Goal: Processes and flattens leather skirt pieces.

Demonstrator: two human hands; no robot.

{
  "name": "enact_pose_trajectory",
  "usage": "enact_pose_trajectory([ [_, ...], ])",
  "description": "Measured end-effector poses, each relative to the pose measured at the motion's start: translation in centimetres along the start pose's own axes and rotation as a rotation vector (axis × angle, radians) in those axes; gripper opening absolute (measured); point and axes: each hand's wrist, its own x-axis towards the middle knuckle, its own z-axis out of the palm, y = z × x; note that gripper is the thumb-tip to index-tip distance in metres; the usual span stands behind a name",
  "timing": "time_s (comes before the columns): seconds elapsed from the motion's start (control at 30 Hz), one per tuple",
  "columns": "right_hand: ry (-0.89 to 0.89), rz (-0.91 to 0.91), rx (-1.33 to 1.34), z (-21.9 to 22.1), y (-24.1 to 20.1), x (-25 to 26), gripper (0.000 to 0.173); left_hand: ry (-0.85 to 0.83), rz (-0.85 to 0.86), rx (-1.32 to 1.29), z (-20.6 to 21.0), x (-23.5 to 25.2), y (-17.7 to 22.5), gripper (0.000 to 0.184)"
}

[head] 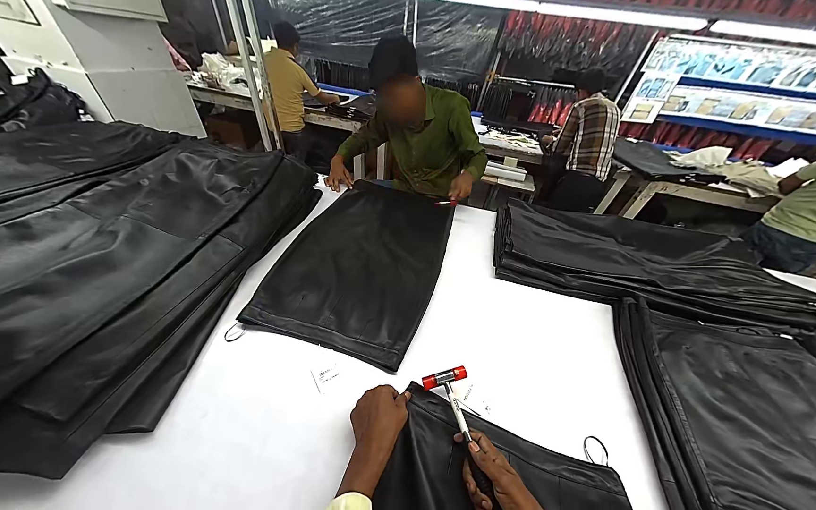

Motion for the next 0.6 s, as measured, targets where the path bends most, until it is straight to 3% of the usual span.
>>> enact_pose_trajectory([
  [0.23,0.210,0.011,-0.262,2.3,0.1,0.1,0.034,0.072,-0.050,-0.032,-0.3,0.0,-0.9,0.050],
  [0.37,0.394,0.015,-0.737,4.1,0.0,-0.3,0.049,0.077,-0.060,-0.041,0.1,-0.1,-1.2,0.053],
  [0.43,0.449,-0.140,-0.951,5.1,-0.2,-0.6,0.059,0.066,-0.070,-0.048,0.1,0.1,-1.2,0.053],
  [0.53,0.545,-0.479,-1.195,6.3,-0.7,-0.5,0.053,0.037,-0.082,-0.062,-0.2,0.4,-1.3,0.054],
  [0.6,0.571,-0.500,-1.335,6.3,-0.2,0.2,0.052,0.013,-0.094,-0.063,-0.5,0.6,-1.2,0.054],
])
